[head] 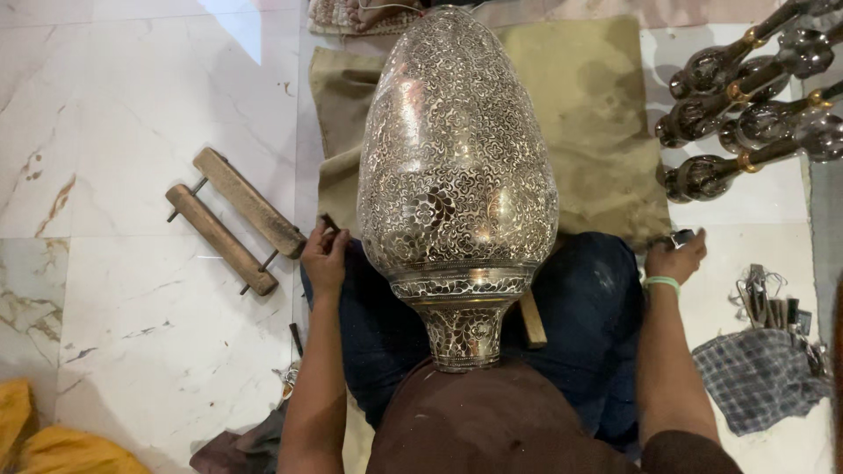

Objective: The person sits cross-legged on the floor holding a large engraved brass vessel on their lap. They hold a small punch against the vessel's surface with one hand and repeatedly strike it with a wooden mallet held in the other hand, repositioning the punch across the pattern to work the decoration.

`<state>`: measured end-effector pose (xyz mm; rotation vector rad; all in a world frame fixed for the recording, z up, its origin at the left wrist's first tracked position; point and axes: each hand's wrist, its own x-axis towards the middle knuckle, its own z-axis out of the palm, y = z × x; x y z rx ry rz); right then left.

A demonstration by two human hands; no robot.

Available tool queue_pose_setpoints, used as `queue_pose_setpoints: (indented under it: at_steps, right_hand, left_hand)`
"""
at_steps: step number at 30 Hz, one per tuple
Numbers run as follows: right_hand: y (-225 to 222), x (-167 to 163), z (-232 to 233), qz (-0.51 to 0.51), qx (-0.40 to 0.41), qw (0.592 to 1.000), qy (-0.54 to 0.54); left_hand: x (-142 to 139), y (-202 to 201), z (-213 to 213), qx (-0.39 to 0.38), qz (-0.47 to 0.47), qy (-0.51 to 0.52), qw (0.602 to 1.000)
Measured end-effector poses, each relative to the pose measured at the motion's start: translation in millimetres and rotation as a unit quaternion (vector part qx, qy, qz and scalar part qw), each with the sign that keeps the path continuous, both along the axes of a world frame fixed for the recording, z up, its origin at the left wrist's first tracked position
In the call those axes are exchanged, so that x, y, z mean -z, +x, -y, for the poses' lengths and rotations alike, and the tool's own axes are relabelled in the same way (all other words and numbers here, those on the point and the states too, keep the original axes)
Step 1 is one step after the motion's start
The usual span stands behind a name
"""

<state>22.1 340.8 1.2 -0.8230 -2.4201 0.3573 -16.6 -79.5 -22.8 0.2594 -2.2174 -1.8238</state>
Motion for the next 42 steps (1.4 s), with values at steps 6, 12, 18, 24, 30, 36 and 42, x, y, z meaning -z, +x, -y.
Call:
queue_pose_setpoints:
  at_steps: [6, 12, 18, 24, 30, 36, 42]
  right_hand:
    - [14, -2, 73, 0.036, -0.384, 0.912, -0.141]
    - [13, -1, 122, 0.45, -0.401, 0.798, -0.024]
    - [25, -7, 115, 0.311, -0.373, 0.845, -0.224]
    - [59, -15, 100, 0.183, -0.247, 0.847, -0.435]
    - [105, -21, 74, 0.061, -0.19, 0.853, -0.482]
    - [135, -19, 75, -0.048, -0.313, 0.858, -0.405]
    - [142, -21, 73, 0.157, -0.294, 0.933, -0.134]
  left_hand:
    - [-13, -3, -4, 0.066, -0.015, 0.244, 0.967]
    - [-44, 4, -47, 0.352, -0.181, 0.1, 0.913]
    - [-55, -10, -79, 0.469, -0.155, -0.102, 0.864]
    - [-51, -26, -84, 0.518, -0.193, -0.177, 0.814]
    - [-54, -35, -86, 0.565, -0.198, -0.264, 0.756]
    - [-55, -40, -87, 0.566, -0.261, -0.247, 0.742]
    - [-53, -40, -89, 0.58, -0.185, -0.305, 0.732]
